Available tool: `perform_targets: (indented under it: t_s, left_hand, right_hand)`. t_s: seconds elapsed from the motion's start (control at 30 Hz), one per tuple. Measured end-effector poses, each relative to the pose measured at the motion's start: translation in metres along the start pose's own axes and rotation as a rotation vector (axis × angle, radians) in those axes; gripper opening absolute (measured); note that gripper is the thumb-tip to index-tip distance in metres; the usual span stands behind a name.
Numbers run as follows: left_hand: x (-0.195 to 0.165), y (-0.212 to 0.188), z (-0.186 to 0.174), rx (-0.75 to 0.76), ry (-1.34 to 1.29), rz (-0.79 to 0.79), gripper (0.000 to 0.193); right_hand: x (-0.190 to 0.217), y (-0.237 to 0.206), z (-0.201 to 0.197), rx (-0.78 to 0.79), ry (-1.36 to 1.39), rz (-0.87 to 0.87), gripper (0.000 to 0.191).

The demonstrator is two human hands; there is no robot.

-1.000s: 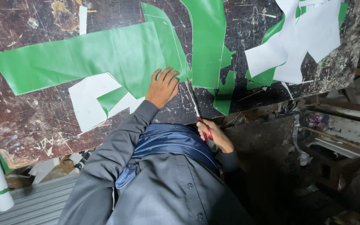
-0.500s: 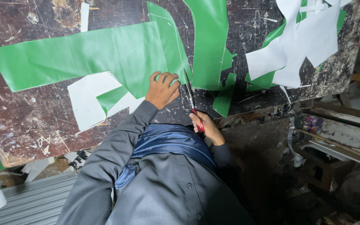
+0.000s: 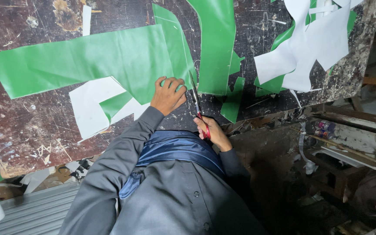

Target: The person uses red-handled scissors to cut a large green sheet of material on a dark worktable. They cut along straight and curved lines, separate pieces, and stack the cut sections. The person also handles white backing paper and trims additional green pieces.

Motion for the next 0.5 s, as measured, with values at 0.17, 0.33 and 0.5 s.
perform_targets:
  t_s: [0.17, 0.33, 0.5]
  left_hand:
    - [0.0002, -0.0001, -0.0008, -0.012, -0.007, -0.002, 0.026]
    - [-0.0014, -0.0014, 0.0002, 0.008, 0.006, 0.016, 0.026]
    - [-0.0023, -0.0018, -0.0013, -0.011, 0.001, 0.02, 0.026]
  right_hand:
    - [0.0017, -0.002, -0.0024, 0.001, -0.015, 0.013, 0.039]
    - [0.0035, 0.0014, -0.0051, -0.008, -0.07, 0.003, 0.041]
    - [0.0004, 0.0031, -0.0008, -0.035, -0.045, 0.004, 0.039]
Point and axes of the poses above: each hand's wrist, its own y-axis towards the middle knuckle, its own z-axis out of the palm, x = y × z, the point moved 9 cm from there along y, towards the middle knuckle, and after that the axes turned 5 degrees about -x, right-handed, at the moved point
